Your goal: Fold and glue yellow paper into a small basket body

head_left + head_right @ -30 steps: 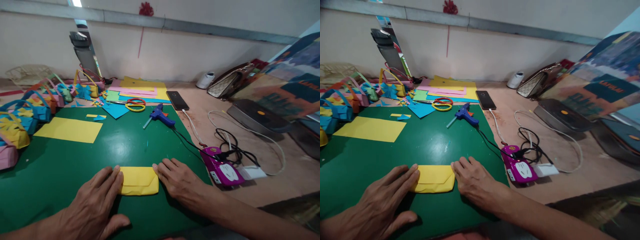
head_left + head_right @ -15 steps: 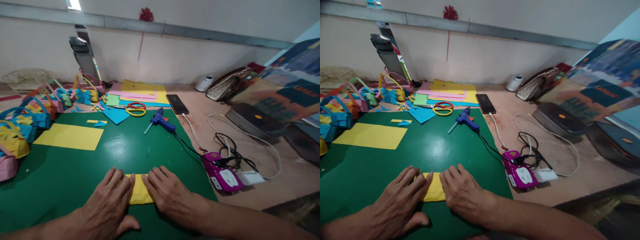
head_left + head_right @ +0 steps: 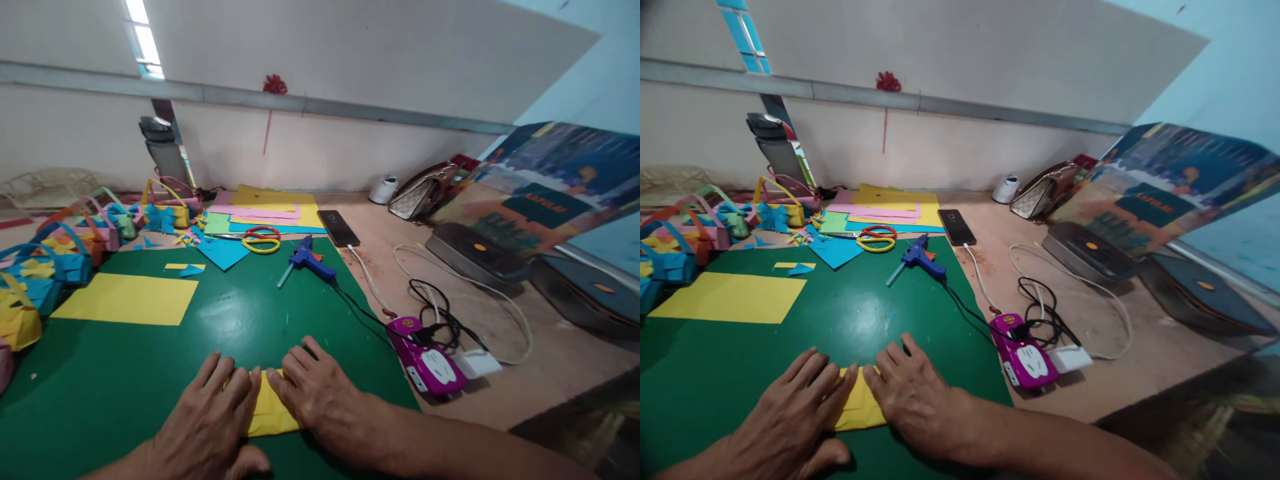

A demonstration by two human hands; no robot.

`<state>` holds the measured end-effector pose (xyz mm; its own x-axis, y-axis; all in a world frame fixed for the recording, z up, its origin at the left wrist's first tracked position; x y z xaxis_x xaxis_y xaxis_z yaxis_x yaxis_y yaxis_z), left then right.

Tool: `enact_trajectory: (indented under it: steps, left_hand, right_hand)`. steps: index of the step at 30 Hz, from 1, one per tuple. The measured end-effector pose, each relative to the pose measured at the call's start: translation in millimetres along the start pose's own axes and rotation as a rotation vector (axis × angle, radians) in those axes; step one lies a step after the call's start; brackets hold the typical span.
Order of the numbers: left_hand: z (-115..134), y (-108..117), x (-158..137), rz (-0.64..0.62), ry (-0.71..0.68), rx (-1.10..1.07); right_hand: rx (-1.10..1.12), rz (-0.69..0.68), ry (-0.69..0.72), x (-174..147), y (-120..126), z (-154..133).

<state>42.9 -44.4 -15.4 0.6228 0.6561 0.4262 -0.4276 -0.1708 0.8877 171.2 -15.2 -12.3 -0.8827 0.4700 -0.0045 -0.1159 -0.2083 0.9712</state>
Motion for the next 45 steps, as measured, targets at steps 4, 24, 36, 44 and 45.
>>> enact_trajectory:
  steps: [4, 24, 36, 44, 45]
  left_hand:
    - [-3, 1, -8, -0.024, -0.047, 0.031]
    - [-12, 4, -31, -0.143, 0.135, -0.055]
    - [-14, 7, -29, -0.167, 0.194, -0.132]
    - [-12, 4, -28, -0.216, 0.163, -0.168]
    - [-12, 3, -28, -0.217, 0.165, -0.166]
  right_hand:
    - [-0.033, -0.003, -0.015, -12, -2, 8]
    - [0.078, -0.057, 0.032, -11, 2, 23]
    - [0.071, -0.022, 0.187, 25, -3, 10]
    - [0.073, -0.076, 0.269, 57, 7, 1]
    - [0.069, -0.072, 0.271, 57, 7, 1]
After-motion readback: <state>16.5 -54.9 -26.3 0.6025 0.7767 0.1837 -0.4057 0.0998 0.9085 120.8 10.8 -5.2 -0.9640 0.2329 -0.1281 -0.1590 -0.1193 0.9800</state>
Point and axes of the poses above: each hand's wrist, its own x-axis towards the middle knuckle, its own y-axis out of the back of the hand, z = x × y, the point moved 5 cm from there along x, towards the middle knuckle, and after that the axes turned 11 degrees about -x, right-handed, at the moved point
